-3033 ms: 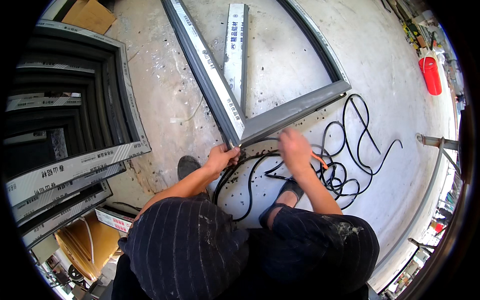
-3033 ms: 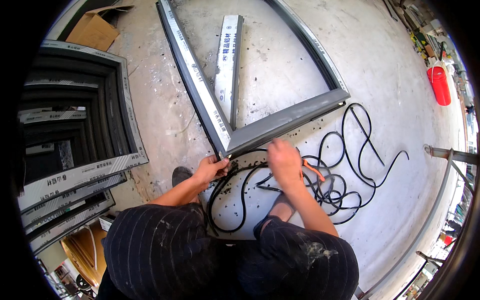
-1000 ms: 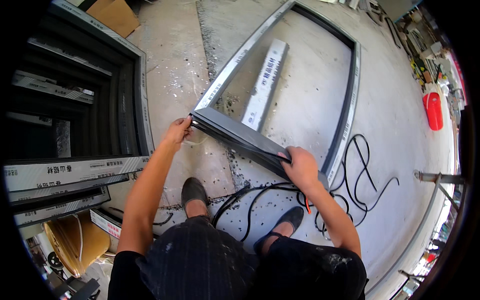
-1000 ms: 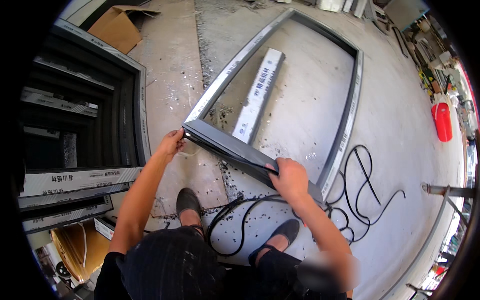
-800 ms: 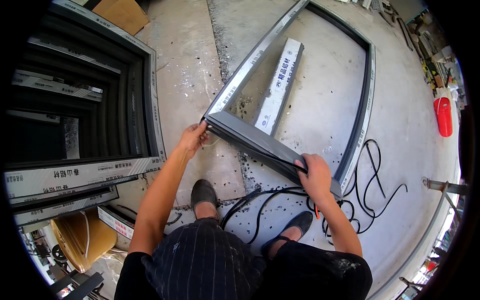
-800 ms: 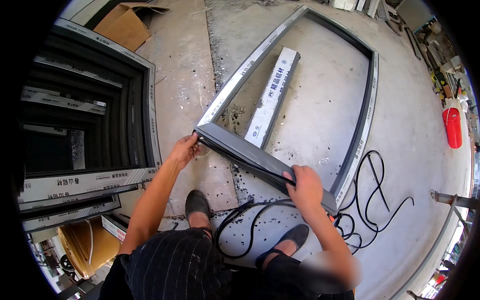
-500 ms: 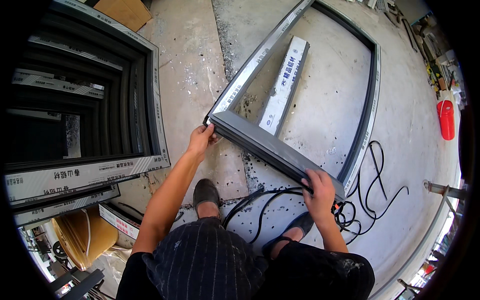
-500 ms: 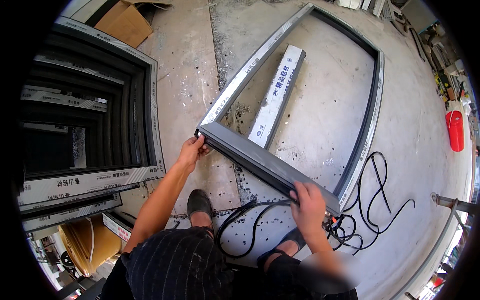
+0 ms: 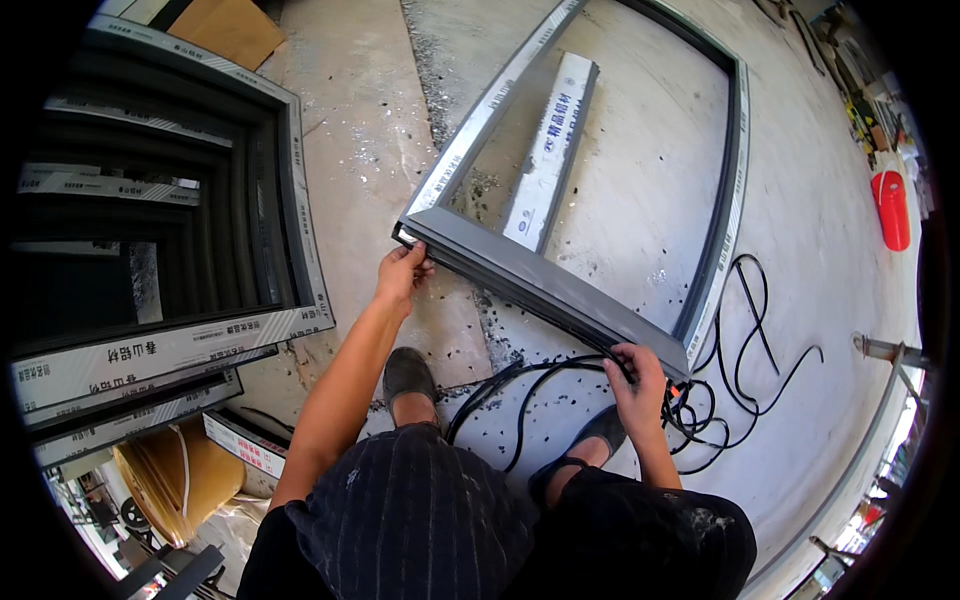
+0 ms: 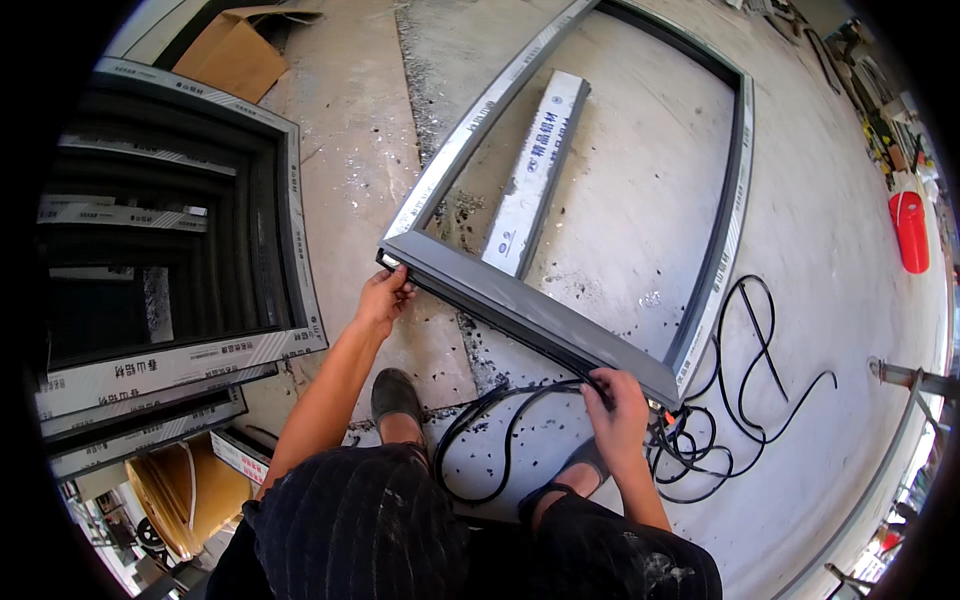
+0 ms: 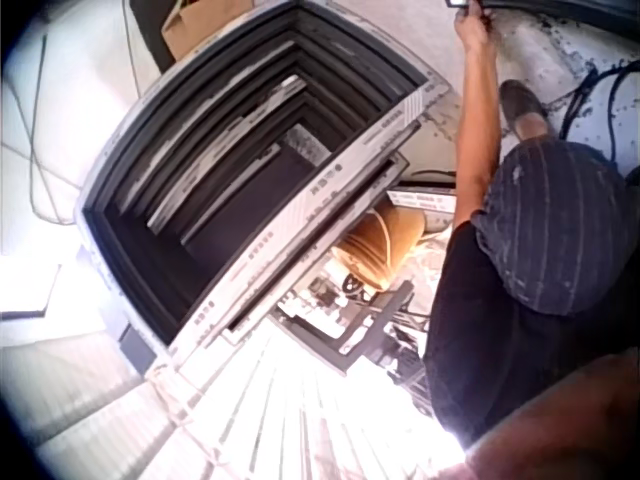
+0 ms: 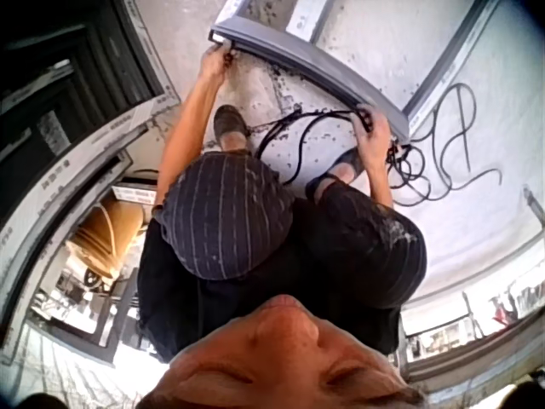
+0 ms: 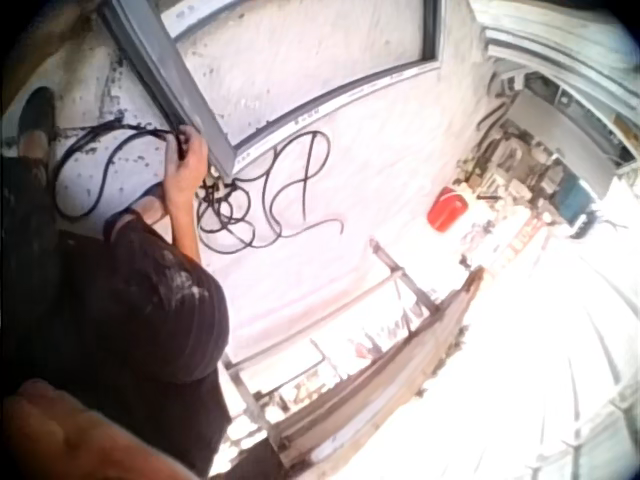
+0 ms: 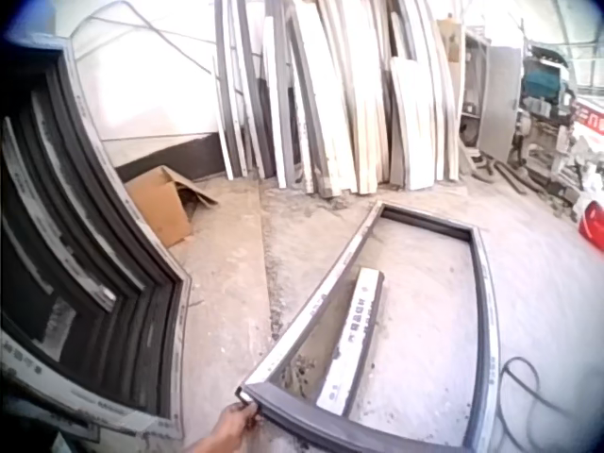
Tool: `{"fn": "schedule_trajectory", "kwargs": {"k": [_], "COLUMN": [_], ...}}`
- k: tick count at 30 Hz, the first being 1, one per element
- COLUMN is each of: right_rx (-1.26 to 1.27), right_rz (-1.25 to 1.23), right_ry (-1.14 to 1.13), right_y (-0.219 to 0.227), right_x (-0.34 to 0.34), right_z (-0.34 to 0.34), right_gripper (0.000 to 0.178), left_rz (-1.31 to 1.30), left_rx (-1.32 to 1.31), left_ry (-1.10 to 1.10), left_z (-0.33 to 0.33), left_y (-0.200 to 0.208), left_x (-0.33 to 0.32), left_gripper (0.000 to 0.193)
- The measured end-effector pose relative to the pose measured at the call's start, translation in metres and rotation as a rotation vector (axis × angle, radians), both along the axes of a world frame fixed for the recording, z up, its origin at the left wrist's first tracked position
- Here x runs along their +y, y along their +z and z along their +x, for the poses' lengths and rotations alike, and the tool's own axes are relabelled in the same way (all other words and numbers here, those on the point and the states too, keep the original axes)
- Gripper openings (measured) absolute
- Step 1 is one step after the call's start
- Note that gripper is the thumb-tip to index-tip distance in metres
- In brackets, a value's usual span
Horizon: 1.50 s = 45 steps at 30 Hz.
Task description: The person sits on the floor and assembles a window frame by inserting a rubber seal into the frame's groove. They use pliers to press the seal into place and adjust the frame's position as needed.
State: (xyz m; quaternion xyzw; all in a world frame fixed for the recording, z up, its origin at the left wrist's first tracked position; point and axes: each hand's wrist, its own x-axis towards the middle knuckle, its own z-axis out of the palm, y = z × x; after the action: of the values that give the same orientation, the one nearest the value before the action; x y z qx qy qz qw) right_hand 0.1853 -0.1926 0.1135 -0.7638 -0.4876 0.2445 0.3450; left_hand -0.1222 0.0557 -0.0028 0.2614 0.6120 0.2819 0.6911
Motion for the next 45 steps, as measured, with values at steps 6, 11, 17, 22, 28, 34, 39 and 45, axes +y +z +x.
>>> {"fn": "schedule_trajectory", "kwargs": {"k": [6,11,17,22,28,34,39,45], "right_rx": [-0.268,-0.239,-0.041,0.038,0.051,-0.047,-0.086,0.054], "right_rz": [-0.041,-0.104,-0.165,-0.096,-0.103,-0.084,-0.045,-0.048], "right_ry": [0.086,0.076,-0.011,-0.041,-0.057,-0.068,-0.083,-0.067], "right_y": [-0.009,-0.023,-0.028,-0.035,-0.039,-0.046,-0.053,-0.025], "right_x": [-0.005,-0.012,-0.019,-0.016,-0.005,-0.001,0.000,0.000], "right_z": [-0.001,-0.008,-0.005,-0.007,-0.014,-0.019,-0.021,-0.027], "right_gripper": [0.015,0.016,0.022,0.023,0.023,0.019,0.016,0.013], "left_rz": [-0.097,-0.104,-0.128,-0.158,-0.135,-0.003,0.354,1.171], "left_rx": [-0.189,-0.241,-0.232,-0.240,-0.186,-0.032,0.118,0.401], "left_ry": [0.067,0.053,0.012,-0.032,-0.173,-0.314,-0.562,-1.040], "left_z": [0.008,0.006,0.008,0.022,0.034,0.042,0.067,0.120], "left_y": [0.014,0.006,0.006,0.013,0.025,0.038,0.062,0.118], "left_x": [-0.013,-0.017,-0.022,-0.043,-0.066,-0.084,-0.093,-0.098], "left_gripper": [0.025,0.024,0.024,0.028,0.029,0.030,0.027,0.018]}}
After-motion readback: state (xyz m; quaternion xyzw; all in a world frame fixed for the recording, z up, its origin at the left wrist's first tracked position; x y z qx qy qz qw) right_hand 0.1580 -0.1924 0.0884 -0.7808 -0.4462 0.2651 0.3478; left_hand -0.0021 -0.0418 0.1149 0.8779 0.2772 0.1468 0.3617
